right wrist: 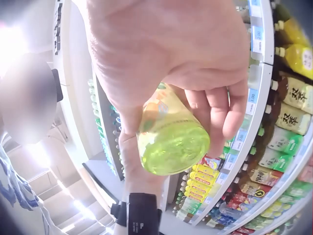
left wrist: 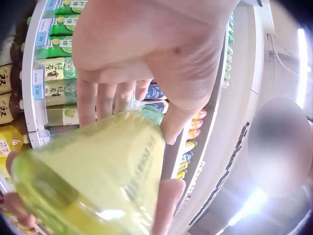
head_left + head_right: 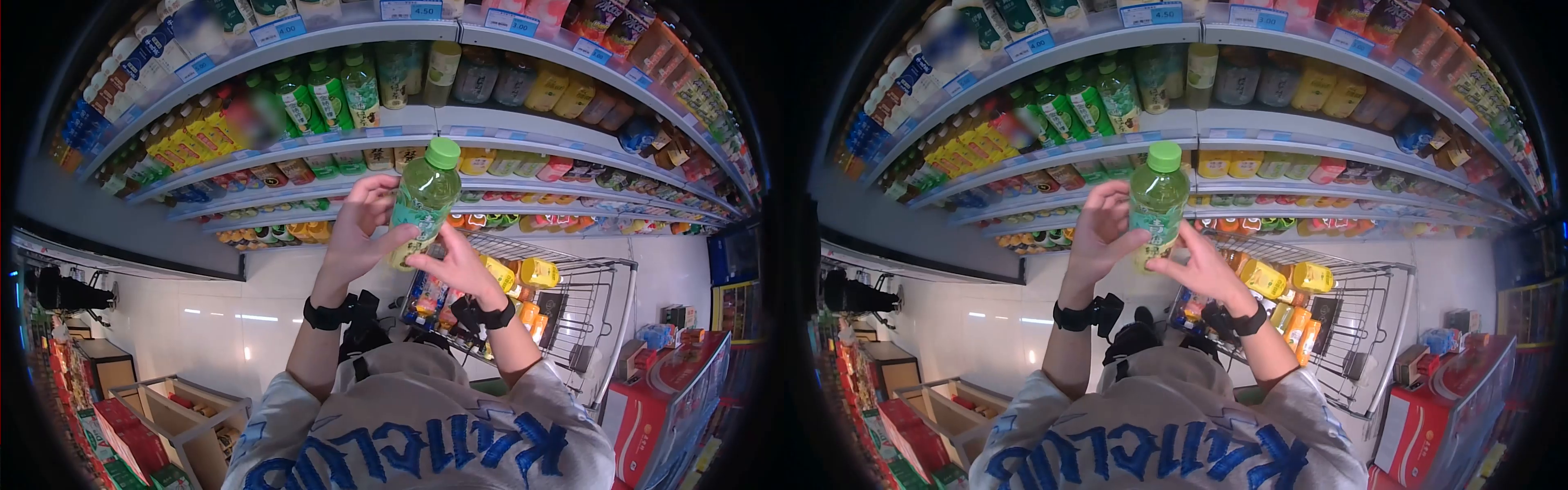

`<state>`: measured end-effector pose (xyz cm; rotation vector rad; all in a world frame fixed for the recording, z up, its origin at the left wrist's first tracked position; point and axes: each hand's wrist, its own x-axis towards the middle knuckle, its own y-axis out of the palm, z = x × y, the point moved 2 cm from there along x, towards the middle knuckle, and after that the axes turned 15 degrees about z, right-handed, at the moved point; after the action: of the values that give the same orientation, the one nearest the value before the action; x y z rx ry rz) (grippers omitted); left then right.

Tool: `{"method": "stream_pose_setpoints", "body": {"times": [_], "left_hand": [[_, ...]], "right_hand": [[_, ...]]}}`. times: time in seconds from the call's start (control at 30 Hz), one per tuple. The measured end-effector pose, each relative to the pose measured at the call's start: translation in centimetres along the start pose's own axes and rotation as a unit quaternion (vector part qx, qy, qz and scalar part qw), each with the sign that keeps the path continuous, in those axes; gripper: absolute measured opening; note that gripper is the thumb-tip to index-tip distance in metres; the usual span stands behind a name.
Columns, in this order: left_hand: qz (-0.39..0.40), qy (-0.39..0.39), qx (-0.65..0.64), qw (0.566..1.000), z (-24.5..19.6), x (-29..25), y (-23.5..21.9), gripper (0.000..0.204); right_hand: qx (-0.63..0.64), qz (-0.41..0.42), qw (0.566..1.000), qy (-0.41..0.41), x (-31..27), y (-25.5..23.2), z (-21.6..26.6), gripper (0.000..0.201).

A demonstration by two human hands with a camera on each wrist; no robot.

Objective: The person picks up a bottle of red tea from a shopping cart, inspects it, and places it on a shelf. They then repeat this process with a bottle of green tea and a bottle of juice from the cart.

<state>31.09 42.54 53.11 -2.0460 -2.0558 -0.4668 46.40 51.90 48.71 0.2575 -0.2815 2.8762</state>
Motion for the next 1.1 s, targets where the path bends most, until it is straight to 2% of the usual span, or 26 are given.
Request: {"method": "stream_pose_setpoints", "body": {"times": [0.03,0.07,0.1,0.13,0.2,0.23,0.3,0.37,0.47,0.53,0.6,0.67,0.73,0.8,0.93,1.0,1.1], "left_hand": [[0.000,0.000,0.001,1.000,0.7,0.2,-0.1,0.072],[-0.037,0.001,0.061,0.997,1.5,0.5,-0.6,0.067],[-0.072,0.004,0.122,0.990,2.1,0.9,-1.1,0.061],[-0.070,0.006,0.124,0.990,2.3,1.4,-1.3,0.061],[-0.119,-0.063,0.214,0.967,2.8,2.3,-2.2,0.057],[-0.100,-0.067,0.155,0.980,3.3,2.9,-2.5,0.065],[-0.087,-0.072,0.171,0.979,3.2,3.9,-2.9,0.071],[-0.067,-0.083,0.184,0.977,3.7,5.0,-4.2,0.086],[-0.026,-0.106,0.179,0.978,5.9,6.6,-7.0,0.088],[-0.017,-0.095,0.159,0.983,7.4,7.7,-8.4,0.090],[-0.013,-0.085,0.139,0.986,8.6,8.5,-9.6,0.092],[-0.001,-0.093,0.061,0.994,9.6,9.1,-10.6,0.094],[-0.007,-0.117,0.045,0.992,10.9,9.4,-11.5,0.094],[-0.011,-0.139,0.031,0.990,11.8,9.4,-12.0,0.095],[-0.014,-0.163,0.033,0.986,12.2,9.5,-12.6,0.096],[-0.012,-0.168,0.035,0.985,12.5,9.2,-12.8,0.096],[-0.007,-0.160,0.018,0.987,12.8,9.2,-12.8,0.095]], "right_hand": [[-0.026,-0.012,1.000,-0.011,0.7,-0.8,-0.4,0.060],[-0.027,-0.012,0.999,-0.014,1.8,-1.5,-0.4,0.060],[-0.069,-0.054,0.996,-0.029,2.9,-2.5,-0.4,0.060],[-0.111,-0.098,0.988,-0.043,4.0,-3.5,-0.5,0.059],[-0.210,-0.124,0.968,-0.063,6.3,-5.8,-1.0,0.059],[-0.208,-0.116,0.969,-0.065,7.6,-6.6,-1.2,0.060],[-0.201,-0.126,0.969,-0.064,9.9,-8.1,-2.2,0.060],[-0.258,-0.113,0.959,-0.045,12.0,-9.3,-4.2,0.062],[-0.272,-0.140,0.951,-0.036,15.1,-10.8,-6.3,0.063],[-0.249,-0.140,0.958,-0.037,17.0,-11.5,-7.1,0.065],[-0.155,-0.146,0.976,0.054,18.6,-12.1,-8.3,0.044],[-0.163,-0.131,0.975,0.070,19.8,-12.7,-8.9,0.048],[-0.170,-0.118,0.975,0.084,20.7,-13.1,-10.0,0.052],[-0.215,-0.136,0.967,0.021,21.4,-13.1,-10.7,0.061],[-0.208,-0.109,0.970,0.057,21.6,-13.2,-12.5,0.067],[-0.127,-0.082,0.989,0.003,22.0,-13.2,-13.1,0.071],[-0.178,-0.074,0.981,0.013,21.6,-13.5,-12.9,0.067]]}}
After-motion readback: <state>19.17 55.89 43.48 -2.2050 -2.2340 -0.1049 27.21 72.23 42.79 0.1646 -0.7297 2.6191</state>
